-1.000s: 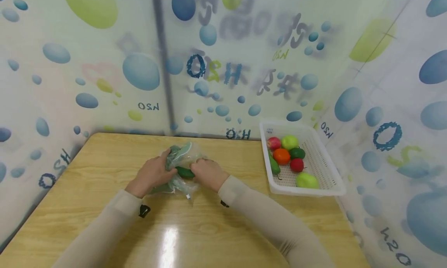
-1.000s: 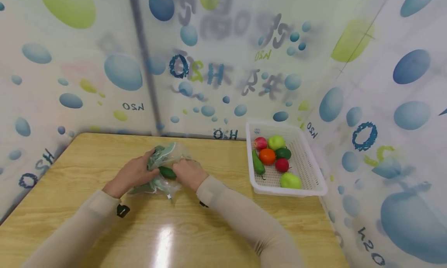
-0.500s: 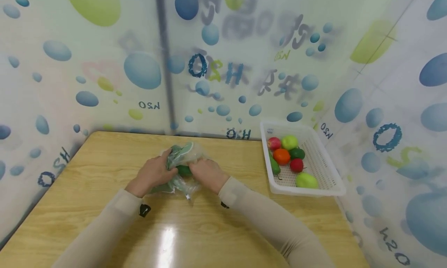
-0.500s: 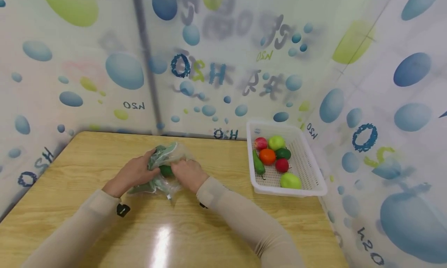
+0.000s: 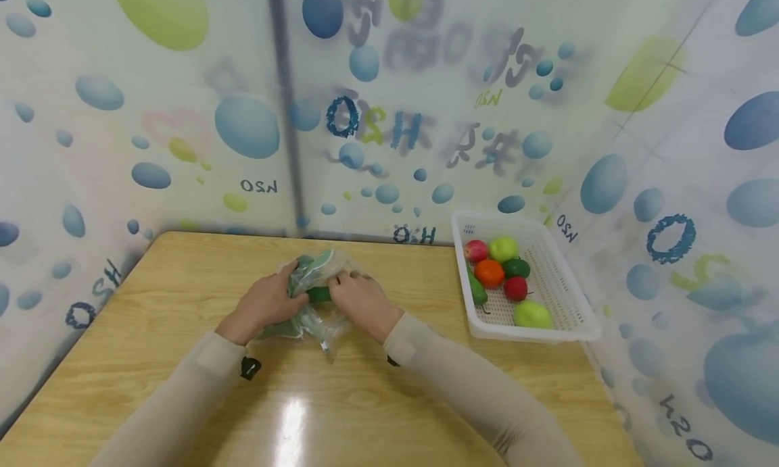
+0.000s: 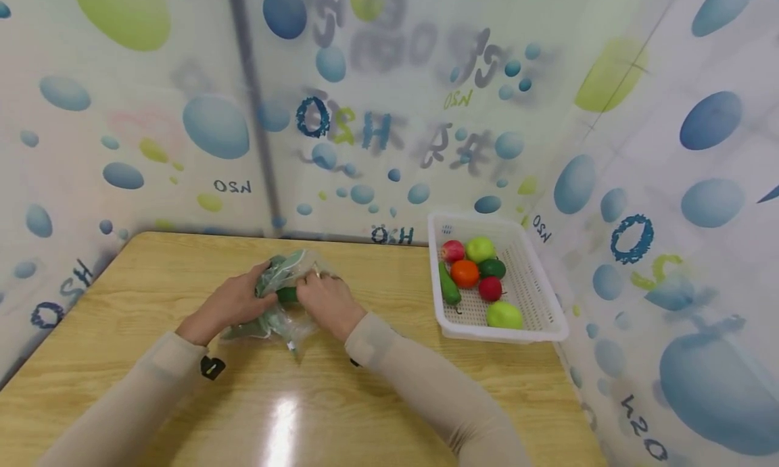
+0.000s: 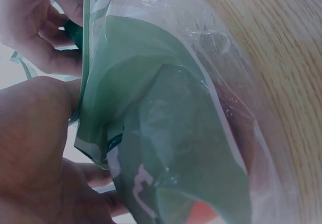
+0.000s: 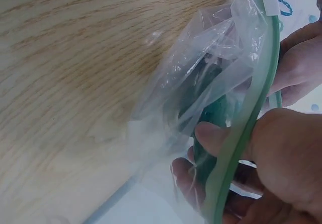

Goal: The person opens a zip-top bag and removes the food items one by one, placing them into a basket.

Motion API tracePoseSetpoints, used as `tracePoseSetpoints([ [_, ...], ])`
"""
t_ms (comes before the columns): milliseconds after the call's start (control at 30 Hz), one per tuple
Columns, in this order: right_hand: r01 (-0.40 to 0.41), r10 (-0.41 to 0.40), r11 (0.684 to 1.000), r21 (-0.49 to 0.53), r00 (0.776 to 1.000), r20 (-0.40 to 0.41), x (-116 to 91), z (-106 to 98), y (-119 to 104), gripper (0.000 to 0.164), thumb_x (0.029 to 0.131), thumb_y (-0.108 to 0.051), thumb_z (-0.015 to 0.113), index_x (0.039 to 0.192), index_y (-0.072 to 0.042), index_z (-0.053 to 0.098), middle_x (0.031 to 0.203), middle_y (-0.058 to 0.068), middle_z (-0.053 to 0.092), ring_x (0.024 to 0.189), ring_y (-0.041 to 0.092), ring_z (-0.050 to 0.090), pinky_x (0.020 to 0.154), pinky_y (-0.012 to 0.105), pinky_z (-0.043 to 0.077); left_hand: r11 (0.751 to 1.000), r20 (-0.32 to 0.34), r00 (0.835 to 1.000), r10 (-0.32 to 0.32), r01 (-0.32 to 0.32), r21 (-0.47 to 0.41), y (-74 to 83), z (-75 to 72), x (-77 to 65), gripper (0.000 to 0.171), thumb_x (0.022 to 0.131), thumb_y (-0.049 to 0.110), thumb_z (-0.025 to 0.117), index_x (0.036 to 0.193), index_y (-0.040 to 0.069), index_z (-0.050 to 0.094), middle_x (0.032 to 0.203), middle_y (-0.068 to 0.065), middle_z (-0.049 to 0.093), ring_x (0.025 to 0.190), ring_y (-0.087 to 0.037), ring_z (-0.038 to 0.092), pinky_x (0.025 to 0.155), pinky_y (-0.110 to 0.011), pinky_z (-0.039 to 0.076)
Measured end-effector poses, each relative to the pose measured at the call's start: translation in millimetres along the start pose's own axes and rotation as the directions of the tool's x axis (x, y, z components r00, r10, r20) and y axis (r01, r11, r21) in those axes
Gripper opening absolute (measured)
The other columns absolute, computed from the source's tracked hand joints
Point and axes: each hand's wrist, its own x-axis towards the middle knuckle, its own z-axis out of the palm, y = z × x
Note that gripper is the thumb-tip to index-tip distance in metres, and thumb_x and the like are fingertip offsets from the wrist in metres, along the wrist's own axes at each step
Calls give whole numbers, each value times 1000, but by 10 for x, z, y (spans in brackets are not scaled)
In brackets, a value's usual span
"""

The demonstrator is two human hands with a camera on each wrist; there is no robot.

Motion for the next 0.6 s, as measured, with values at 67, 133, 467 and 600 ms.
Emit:
tracePoseSetpoints([
  [67,4,-4,1000,-11,1000,4,-24,-32,5,37,116,-21,74,152,-11,73,142,9,80,120,23,83,98,33,71,1000,-1,1000,-5,5,-6,-2,-3,1,90,114,37,67,182,-5,25,141,-37,74,92,-33,71,84,-52,58],
  [133,8,-8,1000,-26,1000,1,-55,-53,9,38,117,-20,73,153,-12,73,144,10,79,122,24,82,100,34,70,1000,1,1000,-9,9,-13,-6,7,5,90,114,36,66,182,-5,25,128,-33,77,83,-29,67,77,-47,55],
  [467,5,-10,995,-95,998,-59,-229,-147,45,35,114,-20,78,148,-14,78,141,7,77,125,23,74,115,34,64,999,-11,1000,-17,17,-42,-2,18,4,90,112,37,64,182,-5,26,109,-25,76,73,-26,61,70,-42,50],
  [600,-4,-8,994,-107,994,-106,-308,-197,77,34,113,-21,80,146,-16,80,140,5,78,129,23,71,115,35,62,1000,-22,1000,-14,14,-17,-1,9,6,90,113,39,65,181,-5,27,140,-37,74,91,-32,69,82,-49,57],
])
